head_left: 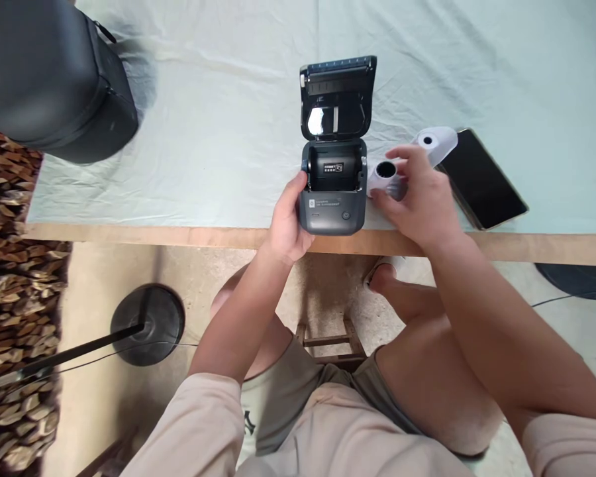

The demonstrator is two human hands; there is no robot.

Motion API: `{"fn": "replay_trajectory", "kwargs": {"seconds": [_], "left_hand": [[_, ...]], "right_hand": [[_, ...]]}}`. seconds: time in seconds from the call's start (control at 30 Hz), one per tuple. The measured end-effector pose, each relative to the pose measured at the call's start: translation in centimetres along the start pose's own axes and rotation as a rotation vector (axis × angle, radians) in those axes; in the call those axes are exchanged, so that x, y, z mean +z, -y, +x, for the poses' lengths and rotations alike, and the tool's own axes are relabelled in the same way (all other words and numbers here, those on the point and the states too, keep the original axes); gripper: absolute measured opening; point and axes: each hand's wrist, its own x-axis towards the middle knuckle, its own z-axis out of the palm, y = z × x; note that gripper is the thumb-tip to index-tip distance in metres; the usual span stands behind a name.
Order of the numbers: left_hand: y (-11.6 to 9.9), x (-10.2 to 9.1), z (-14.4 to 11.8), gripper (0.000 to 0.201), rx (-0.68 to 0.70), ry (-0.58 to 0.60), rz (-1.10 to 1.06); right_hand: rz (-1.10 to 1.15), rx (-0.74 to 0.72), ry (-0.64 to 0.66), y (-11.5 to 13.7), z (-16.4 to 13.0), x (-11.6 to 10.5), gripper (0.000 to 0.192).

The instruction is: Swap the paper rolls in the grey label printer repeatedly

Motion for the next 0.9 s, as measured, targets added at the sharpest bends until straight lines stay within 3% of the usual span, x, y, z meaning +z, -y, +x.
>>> {"fn": "replay_trajectory", "kwargs": {"seconds": [0.1, 0.2, 0.27, 0.37, 0.47, 0.57, 0.67, 0.8, 0.9], "left_hand": [[-0.1, -0.1, 0.0, 0.033, -0.008, 0.015, -0.023], [-0.1, 0.0, -0.1, 0.033, -0.019, 0.008, -0.016], [-0.2, 0.1, -0.1, 0.033, -0.029, -0.003, 0.002], [-0.2, 0.2, -0.1, 0.033, -0.041, -0.011, 0.008], [-0.2, 0.0, 0.0, 0.033, -0.041, -0.002, 0.000], [-0.2, 0.1, 0.0, 0.031, -0.026, 0.023, -0.022], [-0.3, 0.3, -0.1, 0.030, -0.003, 0.035, -0.020], [-0.4, 0.6, -0.2, 0.029, 0.010, 0.034, 0.003], [-0.3, 0.6, -0.1, 0.027, 0.031, 0.038, -0.005]], "right_hand": [[-0.007, -0.019, 0.007, 0.2, -0.1, -0.8, 0.047], [-0.052, -0.108, -0.194, 0.3, 0.4, -2.2, 0.035], [-0.156, -0.112, -0.295, -0.3, 1.2, -2.8, 0.037], [-0.252, 0.036, -0.203, -1.7, 2.5, -2.6, 0.048], [-0.201, 0.102, -0.110, -2.6, 3.0, -2.0, 0.036], [-0.132, 0.099, -0.155, -2.7, 2.8, -1.9, 0.039], [0.175, 0.124, -0.266, -2.5, 2.8, -2.4, 0.052], [0.820, 0.219, -0.248, -1.7, 3.6, -3.0, 0.033], [0.872, 0.153, -0.248, 0.8, 3.2, -2.9, 0.045]]}}
